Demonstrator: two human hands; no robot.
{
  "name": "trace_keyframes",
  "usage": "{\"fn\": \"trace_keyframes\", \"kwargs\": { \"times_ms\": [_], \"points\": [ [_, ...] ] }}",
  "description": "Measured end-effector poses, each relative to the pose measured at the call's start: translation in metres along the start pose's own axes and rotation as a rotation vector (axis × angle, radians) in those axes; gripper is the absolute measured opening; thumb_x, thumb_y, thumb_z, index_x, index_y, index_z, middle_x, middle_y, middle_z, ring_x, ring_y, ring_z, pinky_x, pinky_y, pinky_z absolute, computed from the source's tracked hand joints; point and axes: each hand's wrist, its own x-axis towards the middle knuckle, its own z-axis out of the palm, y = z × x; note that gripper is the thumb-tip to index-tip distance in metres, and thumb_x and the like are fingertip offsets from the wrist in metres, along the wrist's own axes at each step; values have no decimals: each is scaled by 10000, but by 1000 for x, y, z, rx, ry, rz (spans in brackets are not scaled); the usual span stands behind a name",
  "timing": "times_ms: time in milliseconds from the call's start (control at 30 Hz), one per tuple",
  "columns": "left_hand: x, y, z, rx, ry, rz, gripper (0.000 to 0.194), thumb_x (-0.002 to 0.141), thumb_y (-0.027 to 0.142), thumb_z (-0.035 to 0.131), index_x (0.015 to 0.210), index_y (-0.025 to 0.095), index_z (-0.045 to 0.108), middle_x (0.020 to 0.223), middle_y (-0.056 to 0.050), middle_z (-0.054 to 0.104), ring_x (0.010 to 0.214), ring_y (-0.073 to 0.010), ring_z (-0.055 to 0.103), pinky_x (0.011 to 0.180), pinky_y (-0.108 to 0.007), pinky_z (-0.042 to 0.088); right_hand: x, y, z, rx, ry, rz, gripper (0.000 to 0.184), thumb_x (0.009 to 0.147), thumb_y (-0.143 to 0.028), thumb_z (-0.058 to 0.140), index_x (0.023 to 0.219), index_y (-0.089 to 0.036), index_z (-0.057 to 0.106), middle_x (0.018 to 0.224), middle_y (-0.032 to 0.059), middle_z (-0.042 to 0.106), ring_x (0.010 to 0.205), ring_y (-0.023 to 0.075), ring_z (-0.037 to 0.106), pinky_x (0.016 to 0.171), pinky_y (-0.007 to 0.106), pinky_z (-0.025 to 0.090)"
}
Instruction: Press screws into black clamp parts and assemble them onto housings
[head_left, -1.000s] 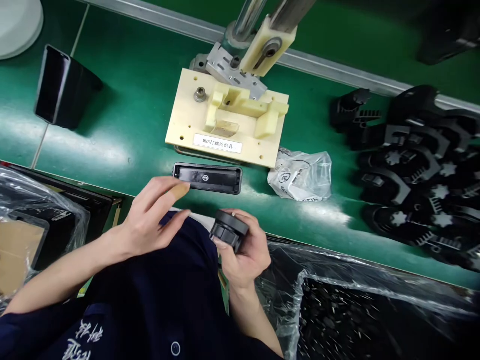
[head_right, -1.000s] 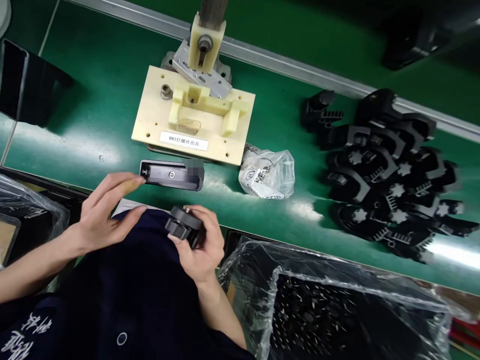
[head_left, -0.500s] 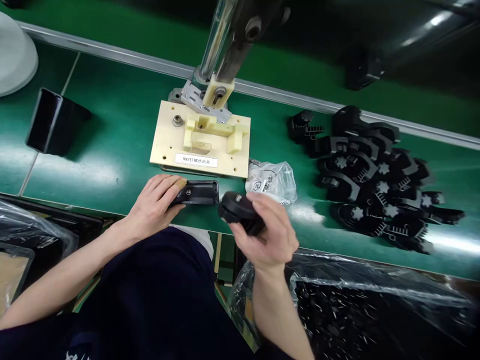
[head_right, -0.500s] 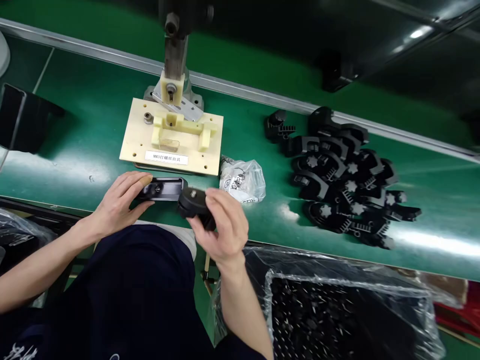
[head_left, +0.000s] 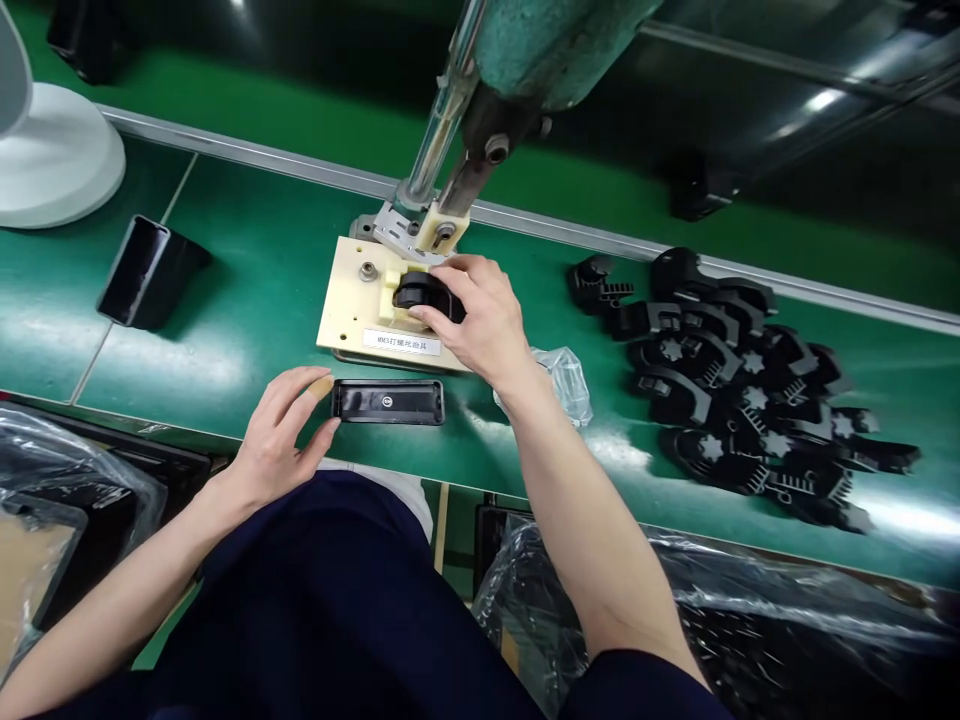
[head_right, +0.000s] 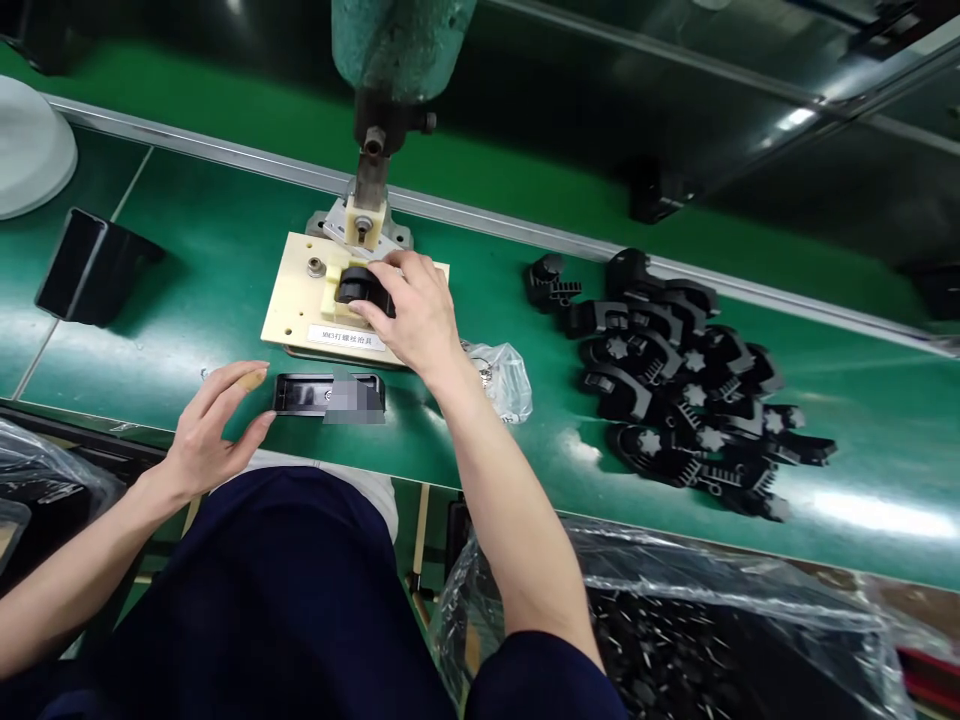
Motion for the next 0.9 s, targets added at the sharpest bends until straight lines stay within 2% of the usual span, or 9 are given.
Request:
{"fn": "trace_keyframes", "kwargs": {
  "times_ms": [133, 267, 367, 500, 667, 767, 833, 900],
  "points": [
    [-5, -5, -4, 24, 21, -39, 492, 841, 121, 596, 1315, 187, 483, 1150, -147, 626, 1088, -269, 609, 910, -435, 547, -27, -2, -23, 8, 44, 41, 434, 878, -502, 608, 1197, -208, 598, 1215, 109, 618, 1128, 291, 576, 941, 467, 486],
    [-12, -18, -10, 61, 63, -94, 473, 830, 120, 607, 1290, 176, 515, 1132, -142, 641, 1065, -267, 625, 892, -419, 553, -70, 13, -57, -30, 129, 140, 223, 918, -361, 562, 1025, -189, 658, 1055, 95, 689, 995, 252, 647, 877, 414, 519],
    [-22, -27, -9, 90, 68, -164, 430, 825, 116, 612, 1247, 162, 548, 1104, -137, 654, 1029, -257, 638, 876, -398, 550, -96, 30, -73, -55, 30, 225, 166, 904, -274, 534, 871, -185, 670, 883, 75, 709, 831, 225, 671, 771, 369, 539],
    [-32, -34, -3, 134, 73, -200, 380, 818, 111, 611, 1195, 152, 580, 1058, -135, 669, 997, -255, 644, 864, -384, 540, -110, 37, -78, -93, -164, 316, 152, 841, -218, 525, 803, -181, 668, 873, 72, 708, 746, 208, 657, 651, 329, 512],
    [-34, -33, 0, 163, 68, -197, 346, 828, 124, 597, 1172, 159, 582, 1017, -124, 683, 957, -249, 655, 851, -379, 538, -106, 28, -75, -275, -305, 479, 98, 753, -216, 576, 682, -197, 641, 739, 38, 680, 598, 173, 589, 482, 267, 336],
    [-33, -33, 1, 192, 88, -200, 331, 832, 138, 592, 1160, 184, 589, 988, -100, 691, 926, -241, 665, 828, -373, 545, -104, 28, -70, -252, -441, 551, 126, 726, -155, 554, 654, -205, 644, 661, 31, 660, 596, 178, 577, 462, 257, 260],
    [-32, -32, 1, 215, 97, -197, 319, 828, 142, 599, 1143, 184, 599, 986, -103, 693, 932, -248, 665, 837, -382, 545, -105, 29, -68, -188, -452, 566, 153, 727, -132, 529, 644, -201, 637, 630, 30, 639, 603, 175, 567, 474, 260, 263],
    [-32, -32, 1, 215, 89, -205, 306, 828, 145, 604, 1132, 177, 609, 985, -109, 696, 933, -254, 667, 844, -386, 544, -110, 31, -69, -86, -350, 567, 149, 740, -138, 520, 657, -191, 632, 648, 30, 635, 612, 166, 559, 499, 262, 306]
  ]
}}
